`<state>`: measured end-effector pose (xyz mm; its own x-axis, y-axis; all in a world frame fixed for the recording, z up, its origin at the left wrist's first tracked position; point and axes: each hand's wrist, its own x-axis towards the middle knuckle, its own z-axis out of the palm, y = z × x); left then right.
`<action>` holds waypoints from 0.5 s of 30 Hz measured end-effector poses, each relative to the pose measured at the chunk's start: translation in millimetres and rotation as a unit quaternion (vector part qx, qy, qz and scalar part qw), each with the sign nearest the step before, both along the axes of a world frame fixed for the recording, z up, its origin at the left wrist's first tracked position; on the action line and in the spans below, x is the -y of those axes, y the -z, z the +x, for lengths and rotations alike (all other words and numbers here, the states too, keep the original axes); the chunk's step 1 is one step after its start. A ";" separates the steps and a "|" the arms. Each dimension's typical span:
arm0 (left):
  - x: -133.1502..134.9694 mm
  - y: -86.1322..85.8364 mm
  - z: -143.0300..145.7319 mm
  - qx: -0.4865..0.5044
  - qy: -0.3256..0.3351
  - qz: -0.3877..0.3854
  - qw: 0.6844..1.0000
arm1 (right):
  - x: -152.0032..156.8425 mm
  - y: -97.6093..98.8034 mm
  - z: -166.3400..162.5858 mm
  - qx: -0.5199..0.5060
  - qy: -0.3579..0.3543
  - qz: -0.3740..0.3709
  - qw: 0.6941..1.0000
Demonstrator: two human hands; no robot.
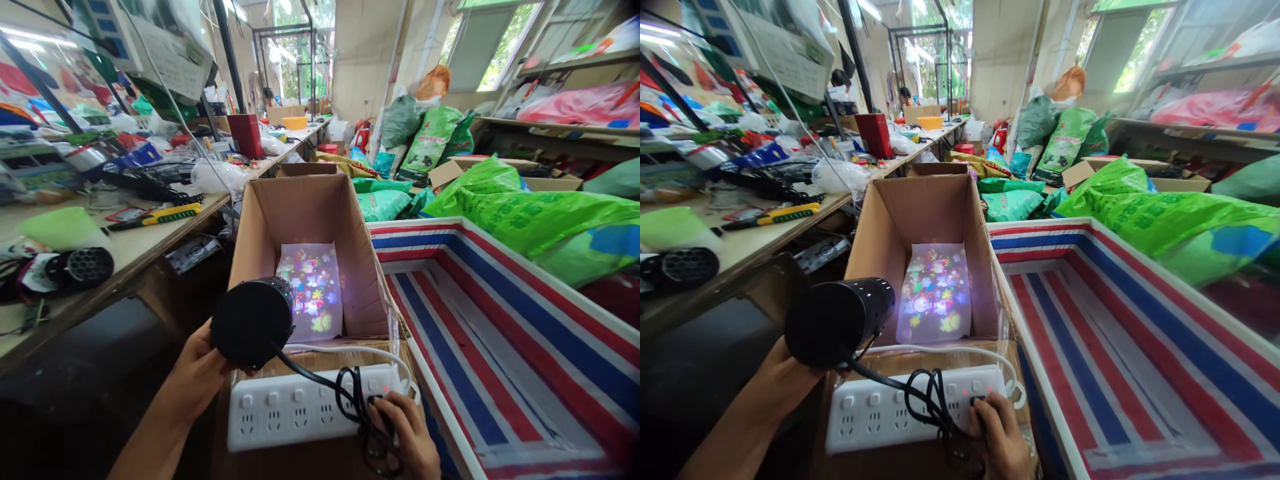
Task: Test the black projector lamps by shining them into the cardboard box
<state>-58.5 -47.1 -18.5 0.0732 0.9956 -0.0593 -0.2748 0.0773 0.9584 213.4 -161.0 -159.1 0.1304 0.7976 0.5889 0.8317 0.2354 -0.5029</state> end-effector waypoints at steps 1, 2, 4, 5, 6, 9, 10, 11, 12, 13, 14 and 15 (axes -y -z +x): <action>0.2 0.0 -0.7 -0.002 0.002 0.001 1.000 | -0.4 0.2 1.2 0.006 0.000 0.004 1.000; 0.5 -0.2 -1.2 -0.002 0.005 0.002 1.000 | -0.8 0.3 2.4 0.017 -0.005 0.012 1.000; 1.5 -0.5 -1.9 0.005 0.013 -0.002 1.000 | -1.4 0.7 4.0 0.041 -0.015 0.025 0.999; 1.9 -0.4 -2.0 0.007 0.015 -0.005 1.000 | -1.4 1.0 4.2 0.045 -0.016 0.027 0.998; 2.1 -0.1 -2.2 0.008 0.014 -0.007 1.000 | -1.2 1.5 4.0 0.043 -0.013 0.024 0.999; 2.0 1.2 -2.4 0.002 0.009 -0.015 1.000 | 0.7 3.5 2.0 0.012 0.004 0.007 1.000; 1.8 1.2 -2.3 0.004 0.007 -0.017 1.000 | 1.4 4.0 1.3 0.008 0.003 0.003 1.000; 1.6 0.6 -2.2 0.010 0.005 -0.018 1.000 | 1.9 4.3 0.9 0.006 0.001 -0.001 1.000; 1.6 -0.4 -1.9 0.017 0.003 -0.019 1.000 | 2.3 4.4 0.8 0.007 -0.002 -0.003 1.000; 1.8 -1.7 -1.6 0.025 0.000 -0.019 1.000 | 2.4 4.3 0.9 0.011 -0.002 -0.006 1.000; 2.2 -3.2 -1.3 0.026 -0.003 -0.018 0.999 | 2.3 4.1 1.2 0.017 -0.002 -0.008 1.000; 2.7 -4.4 -1.0 0.024 -0.005 -0.015 1.000 | 2.0 3.8 1.6 0.022 -0.003 -0.007 1.000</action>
<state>-59.6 -49.8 -14.0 0.0662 0.9940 -0.0868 -0.3210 0.1036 0.9414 215.1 -163.0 -162.9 0.1001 0.8070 0.5821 0.8522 0.2324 -0.4687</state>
